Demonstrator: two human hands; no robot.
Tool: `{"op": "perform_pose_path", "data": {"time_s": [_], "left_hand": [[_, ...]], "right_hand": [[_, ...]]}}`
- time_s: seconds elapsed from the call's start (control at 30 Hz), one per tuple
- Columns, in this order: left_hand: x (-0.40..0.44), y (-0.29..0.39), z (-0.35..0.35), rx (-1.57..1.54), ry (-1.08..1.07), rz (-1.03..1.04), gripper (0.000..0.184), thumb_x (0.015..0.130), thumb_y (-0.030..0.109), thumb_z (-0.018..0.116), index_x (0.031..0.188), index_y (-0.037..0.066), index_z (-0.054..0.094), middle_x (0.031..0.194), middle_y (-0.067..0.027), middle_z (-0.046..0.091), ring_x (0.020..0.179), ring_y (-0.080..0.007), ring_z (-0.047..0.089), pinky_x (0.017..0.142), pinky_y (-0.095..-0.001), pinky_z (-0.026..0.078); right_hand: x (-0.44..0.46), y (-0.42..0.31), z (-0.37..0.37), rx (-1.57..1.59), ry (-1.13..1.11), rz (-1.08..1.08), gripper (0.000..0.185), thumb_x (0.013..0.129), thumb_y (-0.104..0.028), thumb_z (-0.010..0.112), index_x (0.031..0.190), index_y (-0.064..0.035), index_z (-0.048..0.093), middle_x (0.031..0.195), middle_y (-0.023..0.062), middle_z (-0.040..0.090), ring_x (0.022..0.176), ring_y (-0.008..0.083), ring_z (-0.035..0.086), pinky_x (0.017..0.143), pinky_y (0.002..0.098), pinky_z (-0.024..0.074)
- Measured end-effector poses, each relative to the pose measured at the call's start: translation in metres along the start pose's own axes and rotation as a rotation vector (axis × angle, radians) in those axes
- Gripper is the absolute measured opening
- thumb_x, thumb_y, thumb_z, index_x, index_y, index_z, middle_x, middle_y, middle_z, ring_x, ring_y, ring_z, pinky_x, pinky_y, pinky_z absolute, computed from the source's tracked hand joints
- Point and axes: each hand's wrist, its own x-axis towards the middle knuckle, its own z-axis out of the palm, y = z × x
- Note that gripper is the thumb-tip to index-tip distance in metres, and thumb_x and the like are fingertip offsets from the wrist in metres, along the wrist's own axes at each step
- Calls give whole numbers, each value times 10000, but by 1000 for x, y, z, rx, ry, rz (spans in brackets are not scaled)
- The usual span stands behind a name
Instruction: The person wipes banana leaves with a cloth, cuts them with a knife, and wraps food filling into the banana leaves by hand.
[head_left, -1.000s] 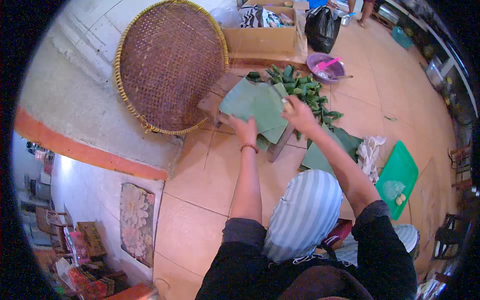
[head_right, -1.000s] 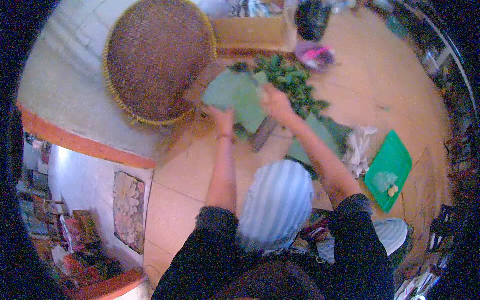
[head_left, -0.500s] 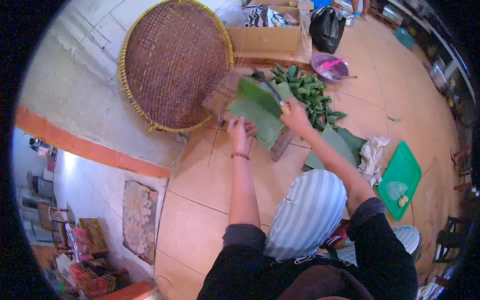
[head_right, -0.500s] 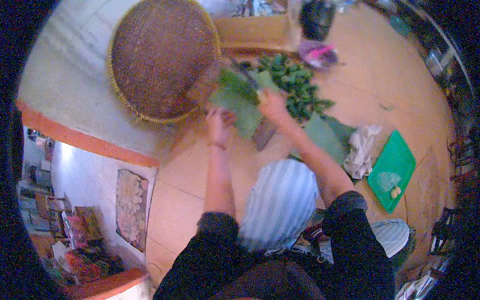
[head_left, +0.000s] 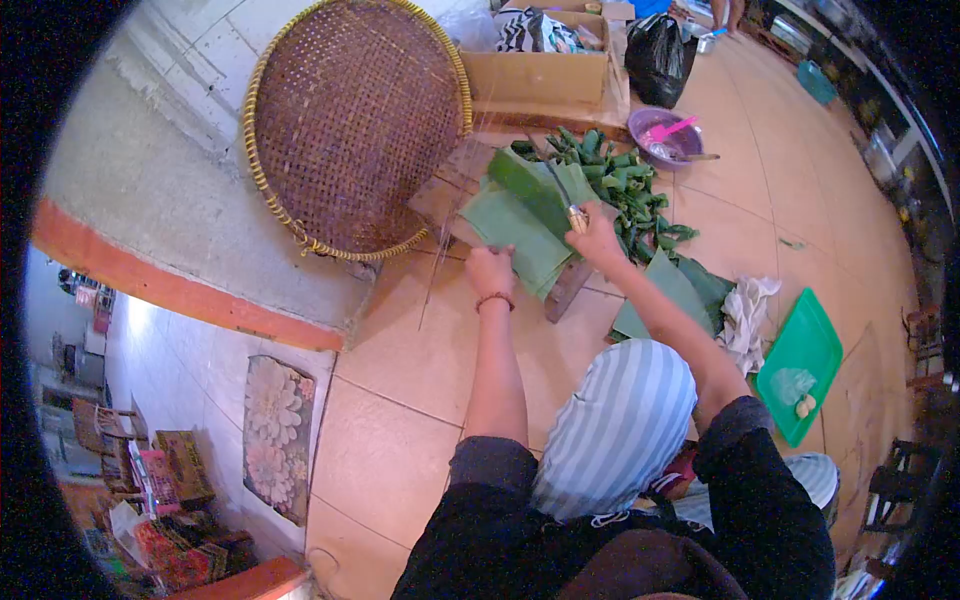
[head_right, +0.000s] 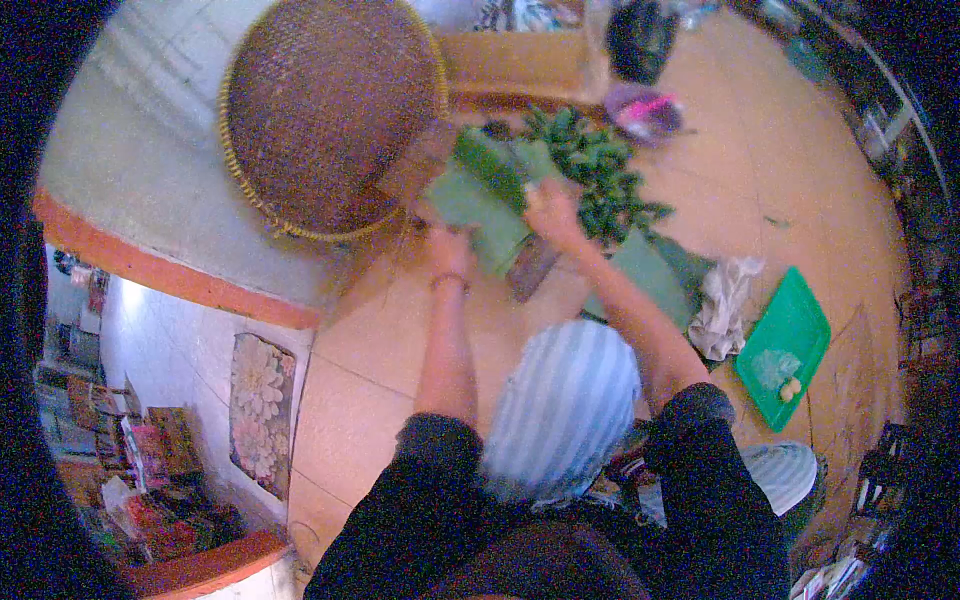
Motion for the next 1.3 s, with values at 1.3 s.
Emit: {"op": "perform_pose_path", "data": {"time_s": [1.3], "left_hand": [[-52,-30,-93,-1518,-101,-415,309,722,69,563,1024,22,521,977,-79,558,933,-215,524,856,-362,423]], "right_hand": [[-16,-17,30,-93,-114,-78,354,768,-273,623,1000,-56,466,865,167,577,829,351,560,690,430,451]]}}
